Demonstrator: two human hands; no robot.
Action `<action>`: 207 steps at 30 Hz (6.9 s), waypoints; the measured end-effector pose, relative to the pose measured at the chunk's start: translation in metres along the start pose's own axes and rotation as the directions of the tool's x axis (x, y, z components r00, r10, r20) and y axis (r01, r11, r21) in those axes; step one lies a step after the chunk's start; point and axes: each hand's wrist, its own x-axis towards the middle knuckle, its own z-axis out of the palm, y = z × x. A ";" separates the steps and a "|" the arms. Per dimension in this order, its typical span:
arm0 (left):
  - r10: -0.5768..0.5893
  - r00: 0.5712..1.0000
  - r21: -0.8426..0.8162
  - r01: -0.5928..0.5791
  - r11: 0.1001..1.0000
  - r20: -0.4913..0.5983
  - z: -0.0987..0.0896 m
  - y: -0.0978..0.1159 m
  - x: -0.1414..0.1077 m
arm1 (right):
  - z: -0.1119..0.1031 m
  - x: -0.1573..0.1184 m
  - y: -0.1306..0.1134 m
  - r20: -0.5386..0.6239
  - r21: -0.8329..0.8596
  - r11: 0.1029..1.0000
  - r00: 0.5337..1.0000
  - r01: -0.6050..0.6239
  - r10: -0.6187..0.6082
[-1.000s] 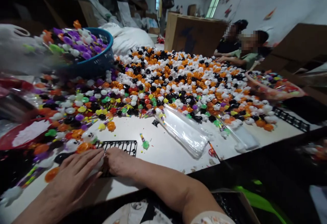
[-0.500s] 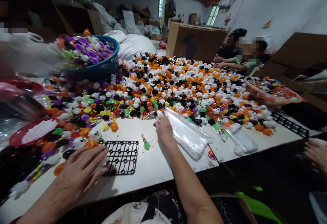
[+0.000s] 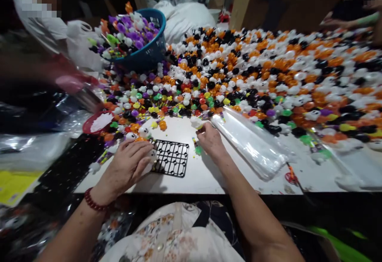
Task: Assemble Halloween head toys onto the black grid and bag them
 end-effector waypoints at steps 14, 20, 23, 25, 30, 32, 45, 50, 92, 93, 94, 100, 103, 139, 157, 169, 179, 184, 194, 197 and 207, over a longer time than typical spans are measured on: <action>-0.041 0.995 -0.119 0.052 0.992 0.090 -0.005 -0.009 -0.008 | 0.084 -0.017 -0.047 0.426 0.363 0.927 0.867 0.096 -0.256; -0.064 0.996 -0.132 0.072 0.989 0.067 -0.006 -0.009 -0.004 | 0.045 -0.009 -0.059 0.349 -0.115 0.880 0.848 0.461 -0.399; -0.052 0.996 -0.144 0.061 0.988 0.068 -0.006 -0.010 -0.003 | 0.037 -0.008 -0.069 0.391 -0.222 0.842 0.836 0.492 -0.386; -0.035 0.997 -0.149 0.045 0.988 0.074 -0.005 -0.010 -0.003 | 0.038 -0.008 -0.076 0.416 -0.218 0.831 0.819 0.512 -0.395; -0.025 0.997 -0.139 0.035 0.990 0.078 -0.002 -0.011 -0.002 | 0.053 -0.005 -0.092 0.483 -0.079 0.858 0.773 0.507 -0.412; -0.030 0.996 -0.132 0.042 0.990 0.087 -0.001 -0.010 -0.003 | 0.056 -0.004 -0.095 0.499 0.043 0.887 0.759 0.461 -0.418; 0.118 0.983 0.023 -0.115 0.993 -0.140 0.016 -0.029 0.002 | 0.071 -0.005 -0.080 0.482 0.321 0.934 0.822 0.155 -0.302; 0.111 0.982 0.013 -0.110 0.994 -0.155 0.027 -0.040 -0.005 | 0.007 0.049 -0.034 0.058 -0.194 0.978 0.996 0.078 -0.067; -0.003 0.999 0.036 0.005 0.999 -0.047 -0.008 -0.002 -0.013 | 0.072 -0.018 -0.052 0.381 0.099 0.990 0.916 0.097 -0.128; -0.002 0.999 0.038 0.004 0.999 -0.044 -0.007 -0.002 -0.014 | 0.073 -0.019 -0.051 0.384 0.078 0.991 0.914 0.109 -0.131; -0.001 0.999 0.039 0.002 0.999 -0.042 -0.007 -0.003 -0.014 | 0.073 -0.019 -0.051 0.389 0.059 0.991 0.911 0.124 -0.137; -0.007 1.000 0.029 0.008 1.000 -0.025 -0.002 -0.003 -0.013 | 0.073 -0.022 -0.050 0.400 -0.043 0.979 0.902 0.198 -0.165; -0.019 1.000 0.017 0.019 1.000 -0.002 0.000 -0.003 -0.012 | 0.075 -0.018 -0.047 0.389 0.022 0.986 0.907 0.165 -0.160; -0.108 0.953 0.099 0.083 0.992 0.282 -0.034 -0.056 0.033 | 0.104 -0.012 -0.027 0.512 0.394 0.916 0.846 -0.077 -0.149; -0.055 0.894 0.283 -0.082 0.956 0.444 -0.034 -0.044 0.056 | 0.098 -0.012 -0.033 0.523 0.333 0.940 0.843 -0.068 -0.125; 0.045 0.880 0.151 -0.131 0.980 0.472 -0.033 -0.046 0.061 | 0.097 -0.015 -0.032 0.487 0.356 0.933 0.862 -0.048 -0.141; 0.132 0.856 0.105 -0.212 0.972 0.501 -0.036 -0.027 0.082 | 0.102 -0.016 -0.037 0.493 0.184 0.981 0.856 0.069 -0.153; 0.151 0.852 0.103 -0.232 0.967 0.502 -0.028 -0.031 0.075 | 0.103 -0.016 -0.038 0.503 0.180 0.975 0.840 0.128 -0.203; 0.082 0.870 0.051 -0.122 0.991 0.486 -0.031 -0.037 0.057 | 0.106 -0.016 -0.039 0.548 0.009 0.949 0.792 0.316 -0.269; 0.047 0.865 0.018 -0.064 0.998 0.499 -0.031 -0.038 0.055 | 0.110 -0.016 -0.036 0.547 0.036 0.925 0.768 0.377 -0.335; 0.042 0.916 -0.112 0.003 0.994 0.399 -0.035 -0.035 0.052 | 0.120 -0.015 -0.032 0.531 0.036 0.909 0.763 0.416 -0.370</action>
